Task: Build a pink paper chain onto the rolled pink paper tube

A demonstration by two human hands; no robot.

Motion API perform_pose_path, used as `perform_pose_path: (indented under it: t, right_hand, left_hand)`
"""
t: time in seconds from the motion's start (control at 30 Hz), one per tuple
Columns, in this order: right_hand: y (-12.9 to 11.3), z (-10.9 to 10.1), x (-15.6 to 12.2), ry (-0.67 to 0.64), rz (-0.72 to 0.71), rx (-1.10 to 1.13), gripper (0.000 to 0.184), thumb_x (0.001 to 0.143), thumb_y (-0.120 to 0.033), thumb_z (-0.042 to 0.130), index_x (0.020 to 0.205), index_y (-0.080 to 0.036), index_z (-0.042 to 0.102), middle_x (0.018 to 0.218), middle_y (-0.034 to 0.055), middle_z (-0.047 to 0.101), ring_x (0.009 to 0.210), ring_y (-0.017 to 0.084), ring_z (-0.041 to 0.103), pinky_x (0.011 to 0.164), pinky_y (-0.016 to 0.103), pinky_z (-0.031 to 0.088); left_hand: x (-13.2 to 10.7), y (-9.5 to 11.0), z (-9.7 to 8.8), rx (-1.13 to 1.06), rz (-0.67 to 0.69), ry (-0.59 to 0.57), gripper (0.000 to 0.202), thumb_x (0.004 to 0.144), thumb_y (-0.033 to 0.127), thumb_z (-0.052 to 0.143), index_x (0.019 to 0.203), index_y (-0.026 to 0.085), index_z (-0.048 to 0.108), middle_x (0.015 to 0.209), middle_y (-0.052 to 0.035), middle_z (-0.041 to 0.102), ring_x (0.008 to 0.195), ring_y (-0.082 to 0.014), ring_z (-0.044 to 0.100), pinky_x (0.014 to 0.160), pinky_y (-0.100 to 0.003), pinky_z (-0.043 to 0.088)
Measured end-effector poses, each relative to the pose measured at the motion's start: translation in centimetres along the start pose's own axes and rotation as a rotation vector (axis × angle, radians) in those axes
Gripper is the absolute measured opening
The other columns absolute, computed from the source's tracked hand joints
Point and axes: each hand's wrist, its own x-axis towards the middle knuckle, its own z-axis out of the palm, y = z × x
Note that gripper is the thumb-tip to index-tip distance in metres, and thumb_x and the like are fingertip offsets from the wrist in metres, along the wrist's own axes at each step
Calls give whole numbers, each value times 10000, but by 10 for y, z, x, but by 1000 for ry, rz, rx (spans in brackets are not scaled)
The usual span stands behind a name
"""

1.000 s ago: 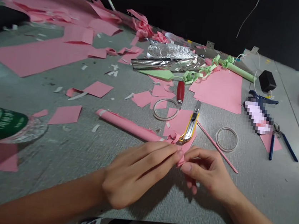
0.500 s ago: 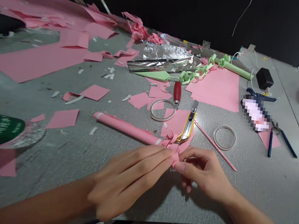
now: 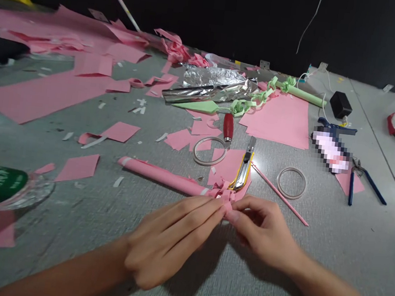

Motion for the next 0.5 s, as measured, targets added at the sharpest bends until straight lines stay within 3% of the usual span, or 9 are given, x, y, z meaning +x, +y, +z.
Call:
perform_pose_path:
  t: [0.17, 0.33, 0.4, 0.5]
  right_hand:
    - [2, -4, 2, 24, -66, -23, 395, 916, -554, 833, 822, -183, 735, 734, -20, 606, 608, 104, 469, 576, 245, 434]
    - [8, -5, 3, 17, -42, 107, 434, 845, -529, 902, 665, -185, 707, 641, -39, 549, 605, 113, 437, 620, 275, 410]
    - [10, -8, 3, 5, -30, 146, 413, 821, -494, 927, 647, -184, 717, 621, -43, 552, 592, 109, 429, 612, 277, 387]
    - [11, -15, 3, -37, -14, 156, 375, 778, -444, 966, 647, -180, 735, 610, -44, 580, 577, 104, 437, 599, 278, 374]
  left_hand:
    - [-3, 2, 3, -28, -20, -36, 249, 1039, 38, 515, 1087, -39, 747, 1016, -204, 825, 1012, -296, 809, 915, -394, 718]
    - [-11, 3, 13, -95, 43, 113, 251, 1050, 45, 518, 1049, -11, 762, 990, -199, 820, 1023, -286, 799, 871, -359, 711]
    - [-10, 3, 16, -189, -12, 110, 253, 1054, 34, 501, 1080, 19, 752, 992, -171, 826, 1032, -261, 796, 860, -339, 705]
    - [-4, 2, 18, -363, -201, 99, 224, 1014, -2, 562, 1145, 91, 718, 967, -102, 821, 960, -199, 791, 841, -303, 685]
